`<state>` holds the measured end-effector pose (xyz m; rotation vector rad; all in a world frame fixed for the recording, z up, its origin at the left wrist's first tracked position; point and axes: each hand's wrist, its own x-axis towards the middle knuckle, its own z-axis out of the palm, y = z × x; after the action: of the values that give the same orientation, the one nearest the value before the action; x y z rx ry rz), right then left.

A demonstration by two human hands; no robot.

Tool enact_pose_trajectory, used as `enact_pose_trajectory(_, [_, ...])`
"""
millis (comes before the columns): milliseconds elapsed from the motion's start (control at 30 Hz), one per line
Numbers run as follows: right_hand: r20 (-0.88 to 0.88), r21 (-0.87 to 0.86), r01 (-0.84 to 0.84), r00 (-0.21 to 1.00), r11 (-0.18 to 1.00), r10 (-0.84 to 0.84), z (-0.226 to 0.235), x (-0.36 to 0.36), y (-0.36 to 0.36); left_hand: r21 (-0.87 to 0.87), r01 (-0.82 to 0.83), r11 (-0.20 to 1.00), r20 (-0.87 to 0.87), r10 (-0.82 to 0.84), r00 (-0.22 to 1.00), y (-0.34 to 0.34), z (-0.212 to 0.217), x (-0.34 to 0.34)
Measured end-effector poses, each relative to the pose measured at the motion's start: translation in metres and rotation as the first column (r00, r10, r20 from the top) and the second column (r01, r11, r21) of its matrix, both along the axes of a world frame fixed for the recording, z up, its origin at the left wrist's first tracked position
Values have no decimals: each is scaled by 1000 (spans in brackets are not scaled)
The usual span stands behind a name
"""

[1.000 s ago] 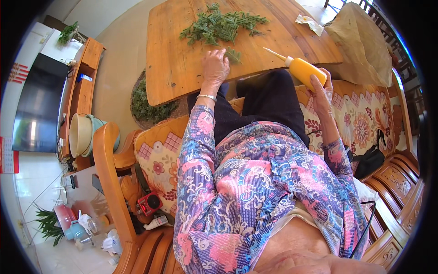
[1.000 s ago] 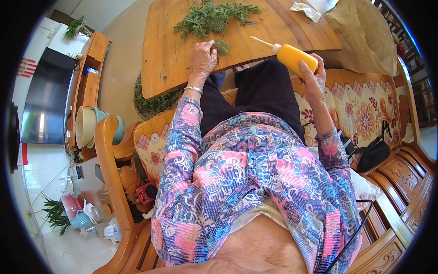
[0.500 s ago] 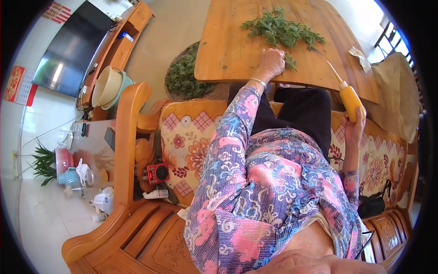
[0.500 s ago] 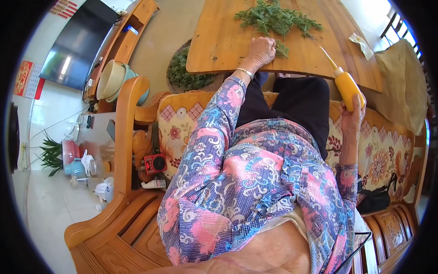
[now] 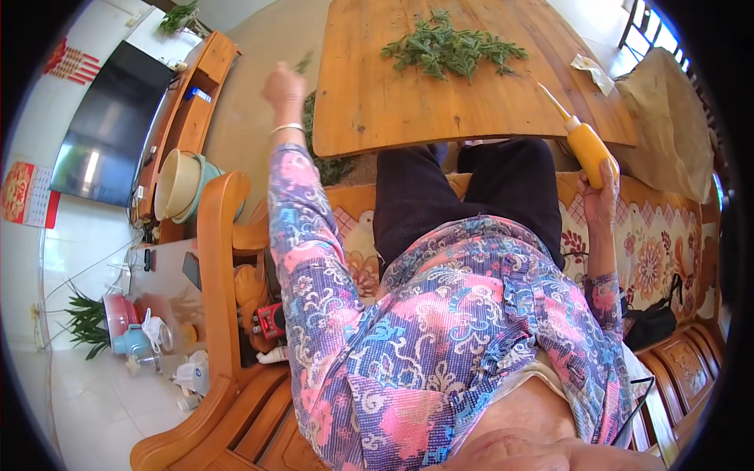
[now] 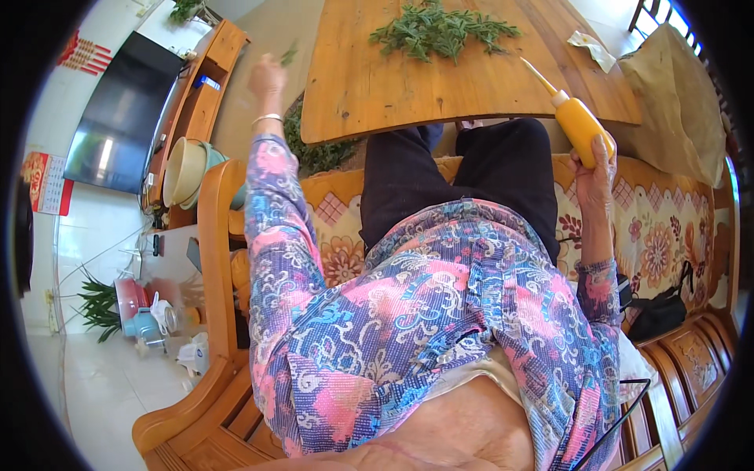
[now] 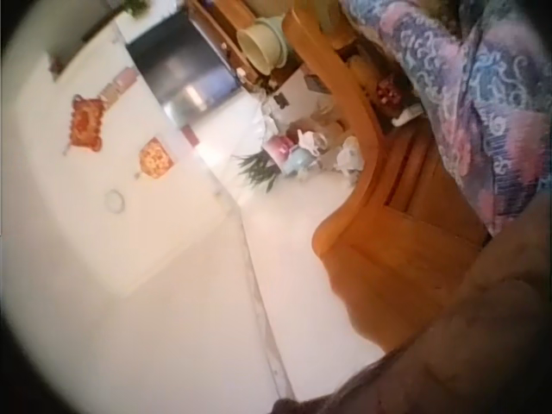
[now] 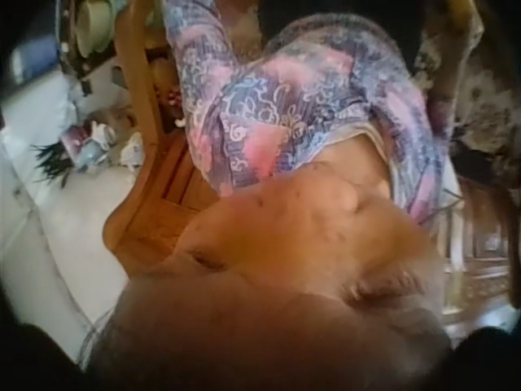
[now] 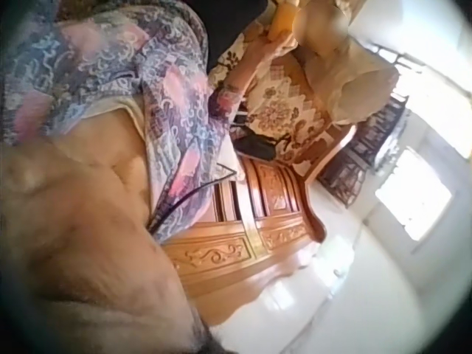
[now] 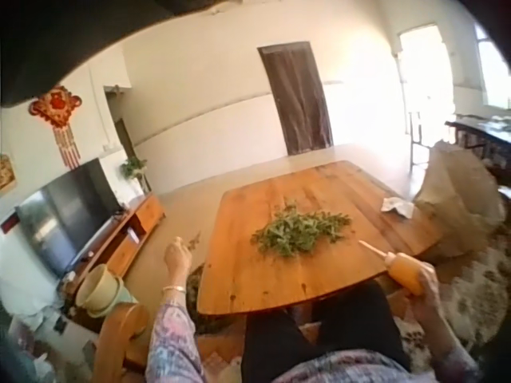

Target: Picking individual leaves from stems and placing them into a paper bag.

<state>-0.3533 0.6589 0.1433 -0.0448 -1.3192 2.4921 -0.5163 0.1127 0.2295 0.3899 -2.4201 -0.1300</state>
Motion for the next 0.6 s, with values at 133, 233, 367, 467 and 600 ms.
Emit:
enact_pose_trajectory(133, [-2, -25, 9, 1000, 1000, -9, -8, -3, 2, 197, 192, 961, -172, -159, 972, -17, -22, 22])
enact_pose_trajectory(233, [-13, -60, -29, 1000, 998, 28, -7, -4, 3, 79, 380, 922, -390, -322, 863, 6, -104, 72])
enact_pose_trajectory(367, [3, -75, 60, 998, 995, -60, -11, 7, 22, 88, 444, 892, -245, -413, 877, 78, -178, 150])
enact_pose_trajectory(467, [58, -190, 68, 997, 980, -58, -9, 1, -1, 107, 553, 827, -293, -505, 812, 131, -202, 124])
enact_pose_trajectory(600, [10, -379, -116, 992, 918, 130, -7, 2, -1, 135, 673, 727, -339, -605, 721, 191, -229, 106])
